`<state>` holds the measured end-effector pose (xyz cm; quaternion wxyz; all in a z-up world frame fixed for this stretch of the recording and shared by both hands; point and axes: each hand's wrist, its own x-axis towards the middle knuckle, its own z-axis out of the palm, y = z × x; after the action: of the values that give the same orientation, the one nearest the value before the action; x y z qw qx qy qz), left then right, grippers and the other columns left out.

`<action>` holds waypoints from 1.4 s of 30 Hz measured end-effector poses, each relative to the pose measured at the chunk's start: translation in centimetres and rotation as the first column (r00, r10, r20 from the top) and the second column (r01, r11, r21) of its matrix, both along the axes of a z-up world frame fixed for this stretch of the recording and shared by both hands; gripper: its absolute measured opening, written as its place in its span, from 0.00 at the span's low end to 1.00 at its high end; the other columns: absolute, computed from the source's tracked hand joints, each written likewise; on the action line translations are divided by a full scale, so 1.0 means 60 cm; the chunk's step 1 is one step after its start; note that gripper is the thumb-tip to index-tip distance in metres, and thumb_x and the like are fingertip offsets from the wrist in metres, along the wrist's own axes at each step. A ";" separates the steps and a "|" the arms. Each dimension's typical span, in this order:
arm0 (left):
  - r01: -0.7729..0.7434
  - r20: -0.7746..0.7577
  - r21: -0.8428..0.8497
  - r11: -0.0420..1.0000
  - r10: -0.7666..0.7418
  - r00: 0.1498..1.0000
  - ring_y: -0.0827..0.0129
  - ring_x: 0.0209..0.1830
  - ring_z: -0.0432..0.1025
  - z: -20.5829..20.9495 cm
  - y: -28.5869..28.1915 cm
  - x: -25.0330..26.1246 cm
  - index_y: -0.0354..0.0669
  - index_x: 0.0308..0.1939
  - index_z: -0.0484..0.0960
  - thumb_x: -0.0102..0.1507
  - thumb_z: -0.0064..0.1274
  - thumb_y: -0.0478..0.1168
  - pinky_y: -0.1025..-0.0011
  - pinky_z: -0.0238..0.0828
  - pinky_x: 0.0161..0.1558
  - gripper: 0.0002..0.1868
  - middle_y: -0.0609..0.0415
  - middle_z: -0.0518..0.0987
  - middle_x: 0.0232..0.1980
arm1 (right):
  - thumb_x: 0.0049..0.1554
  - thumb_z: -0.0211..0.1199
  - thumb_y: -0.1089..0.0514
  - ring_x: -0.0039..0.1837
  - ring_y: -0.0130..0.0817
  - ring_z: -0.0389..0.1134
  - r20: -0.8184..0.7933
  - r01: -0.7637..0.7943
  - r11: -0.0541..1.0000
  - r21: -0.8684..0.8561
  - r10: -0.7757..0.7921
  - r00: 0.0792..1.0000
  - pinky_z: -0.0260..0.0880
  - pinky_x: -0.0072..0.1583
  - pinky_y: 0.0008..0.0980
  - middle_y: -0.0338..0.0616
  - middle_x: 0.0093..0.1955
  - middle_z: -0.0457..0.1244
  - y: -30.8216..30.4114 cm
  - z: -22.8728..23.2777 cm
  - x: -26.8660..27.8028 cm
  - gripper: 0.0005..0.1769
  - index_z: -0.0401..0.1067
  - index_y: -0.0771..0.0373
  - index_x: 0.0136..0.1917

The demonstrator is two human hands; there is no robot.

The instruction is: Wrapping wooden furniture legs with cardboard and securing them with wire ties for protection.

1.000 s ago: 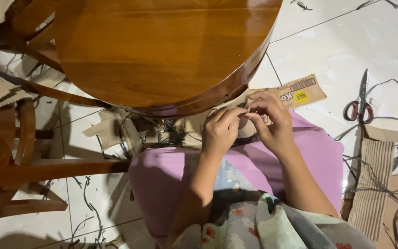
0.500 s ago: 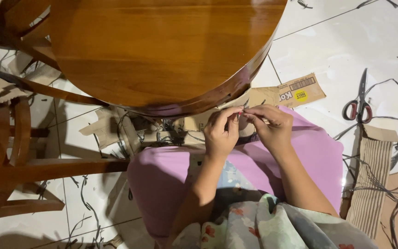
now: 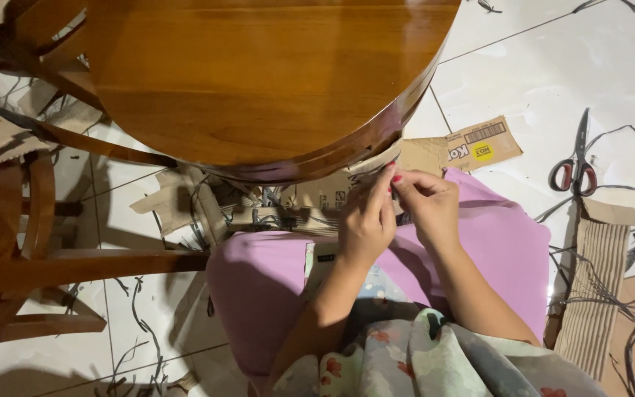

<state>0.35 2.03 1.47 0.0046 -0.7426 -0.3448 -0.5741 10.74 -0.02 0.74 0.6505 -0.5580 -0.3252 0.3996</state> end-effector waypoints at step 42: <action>0.708 0.880 -0.468 0.529 0.200 0.432 0.78 0.38 0.76 -0.082 0.036 -0.032 0.43 0.66 0.67 0.53 0.64 0.24 0.77 0.77 0.42 0.39 0.58 0.75 0.39 | 0.59 0.72 0.68 0.35 0.30 0.59 0.565 -0.091 0.942 0.323 -0.115 0.817 0.58 0.38 0.26 0.44 0.38 0.68 0.020 -0.024 0.027 0.03 0.83 0.63 0.47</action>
<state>-1.57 4.21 -3.48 -0.6075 -0.3061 -0.3764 -0.6290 12.34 1.19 -0.68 0.6091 -0.5355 -0.5664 0.1464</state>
